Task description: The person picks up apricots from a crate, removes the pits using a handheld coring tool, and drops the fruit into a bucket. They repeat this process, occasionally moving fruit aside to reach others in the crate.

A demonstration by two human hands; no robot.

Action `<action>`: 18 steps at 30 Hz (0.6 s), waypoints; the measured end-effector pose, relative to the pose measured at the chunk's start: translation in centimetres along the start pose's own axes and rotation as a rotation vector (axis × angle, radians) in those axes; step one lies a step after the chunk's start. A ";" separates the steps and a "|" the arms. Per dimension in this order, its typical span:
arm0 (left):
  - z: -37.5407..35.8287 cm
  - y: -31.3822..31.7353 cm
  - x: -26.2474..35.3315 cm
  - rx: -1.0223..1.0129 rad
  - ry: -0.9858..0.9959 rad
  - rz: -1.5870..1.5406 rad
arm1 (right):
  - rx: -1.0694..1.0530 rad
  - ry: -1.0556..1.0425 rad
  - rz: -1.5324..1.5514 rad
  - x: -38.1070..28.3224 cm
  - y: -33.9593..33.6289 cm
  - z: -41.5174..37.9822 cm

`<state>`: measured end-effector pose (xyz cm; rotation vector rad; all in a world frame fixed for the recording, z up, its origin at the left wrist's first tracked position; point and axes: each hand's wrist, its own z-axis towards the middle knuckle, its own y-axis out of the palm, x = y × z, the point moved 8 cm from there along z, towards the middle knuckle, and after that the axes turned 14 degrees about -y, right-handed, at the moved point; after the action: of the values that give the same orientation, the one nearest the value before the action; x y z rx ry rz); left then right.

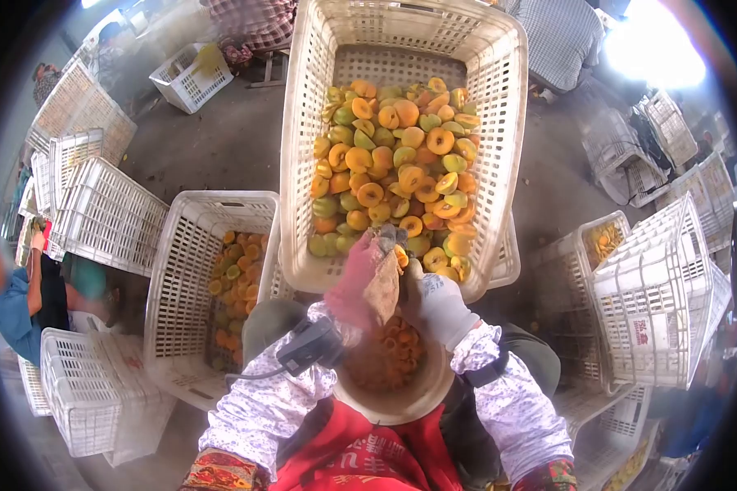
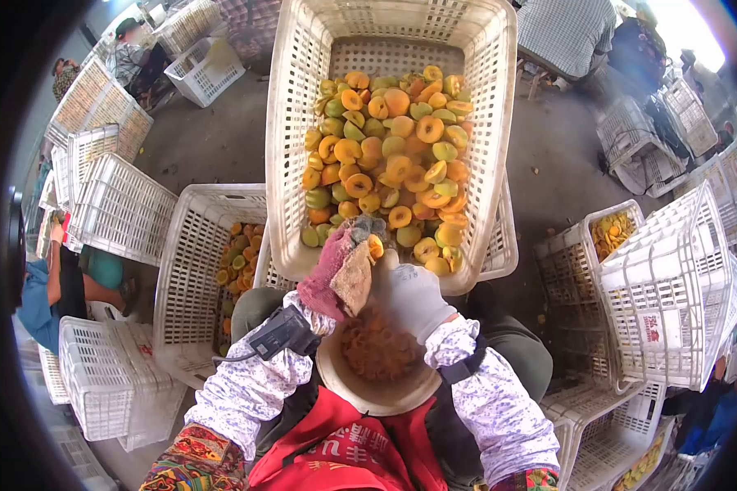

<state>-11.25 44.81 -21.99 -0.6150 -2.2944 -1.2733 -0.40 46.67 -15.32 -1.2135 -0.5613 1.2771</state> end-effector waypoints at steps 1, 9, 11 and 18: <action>-0.1 0.1 0.0 0.005 0.002 0.026 | -0.055 0.019 0.105 0.3 0.5 -0.1; -3.0 3.1 1.9 0.079 -0.036 0.202 | -0.125 -0.006 0.641 -0.6 -0.5 0.8; -3.8 5.8 3.0 -0.101 0.097 0.239 | -0.256 0.110 0.745 -0.8 0.1 0.5; -3.0 5.9 4.0 -0.075 0.100 0.029 | -0.005 0.151 0.311 0.1 -1.4 0.6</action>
<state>-10.59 45.65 -14.34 -0.5937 -2.1587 -1.3503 -0.34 47.24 -13.86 -1.4276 -0.2726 1.4270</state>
